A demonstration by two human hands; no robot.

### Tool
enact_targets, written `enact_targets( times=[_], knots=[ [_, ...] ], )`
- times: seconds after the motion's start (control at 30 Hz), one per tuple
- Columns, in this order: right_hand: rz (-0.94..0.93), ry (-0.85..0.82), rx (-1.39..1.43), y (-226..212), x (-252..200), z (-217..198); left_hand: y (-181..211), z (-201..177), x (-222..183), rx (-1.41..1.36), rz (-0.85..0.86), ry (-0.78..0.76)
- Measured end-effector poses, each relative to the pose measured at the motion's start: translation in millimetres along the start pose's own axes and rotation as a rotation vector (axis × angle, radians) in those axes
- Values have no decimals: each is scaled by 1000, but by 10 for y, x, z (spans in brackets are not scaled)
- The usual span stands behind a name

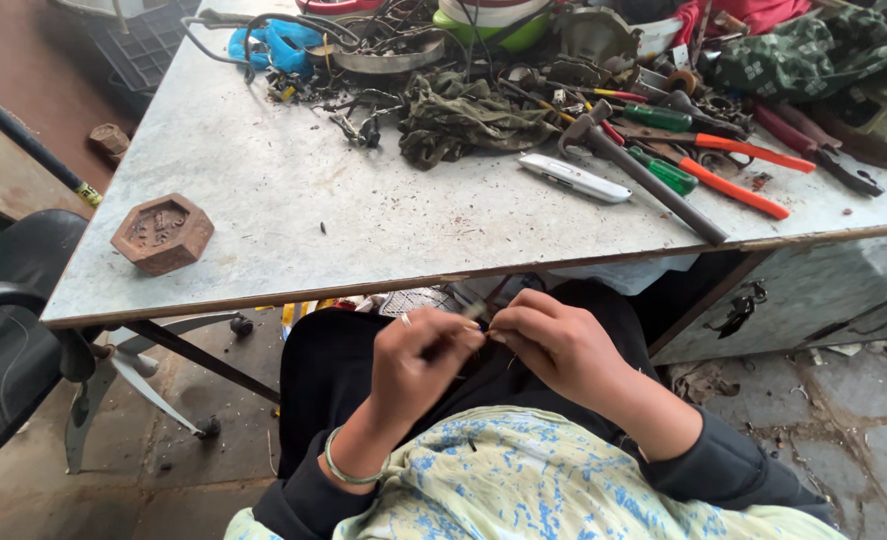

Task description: The person strips the insulation from wires using a knife and pliers.

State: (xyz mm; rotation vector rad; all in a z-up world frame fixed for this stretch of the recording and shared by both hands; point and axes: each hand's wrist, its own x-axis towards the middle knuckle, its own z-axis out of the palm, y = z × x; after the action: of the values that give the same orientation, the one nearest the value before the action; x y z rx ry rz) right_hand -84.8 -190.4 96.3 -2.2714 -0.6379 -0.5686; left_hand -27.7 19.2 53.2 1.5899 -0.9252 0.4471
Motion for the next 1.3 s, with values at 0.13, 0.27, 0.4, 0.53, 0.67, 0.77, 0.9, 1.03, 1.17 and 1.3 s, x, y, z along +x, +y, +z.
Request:
enact_targets(
  times=[0.13,0.27,0.4,0.53,0.67,0.77,0.9,1.03,1.17,1.3],
  knots=[
    [-147,-7,-4,-5,-12,-38,-247,39,-56,-486,-472,-64],
    [-103,47,44,0,-8,-1,-341,44,-123,-598,-555,-189],
    [-72,148,27,44,-2,-37,-338,38,-109,-553,-546,-246],
    [-26,142,-46,73,-14,-30,-219,-14,-45,-578,-482,-387],
    [35,102,-80,91,-4,-33,-104,-47,-6,-606,-570,-506],
    [31,64,-98,102,-7,-36,-99,8,4,-556,-551,-467],
    [49,-1,-77,152,-9,-5,-10,48,27,-57,-368,-337],
    [164,-46,-8,182,-33,15,77,30,97,172,-57,-168],
    [126,-54,-30,186,-36,-1,97,8,134,390,92,-84],
    [120,-60,-134,146,2,-31,85,15,118,350,128,-81]
  ],
)
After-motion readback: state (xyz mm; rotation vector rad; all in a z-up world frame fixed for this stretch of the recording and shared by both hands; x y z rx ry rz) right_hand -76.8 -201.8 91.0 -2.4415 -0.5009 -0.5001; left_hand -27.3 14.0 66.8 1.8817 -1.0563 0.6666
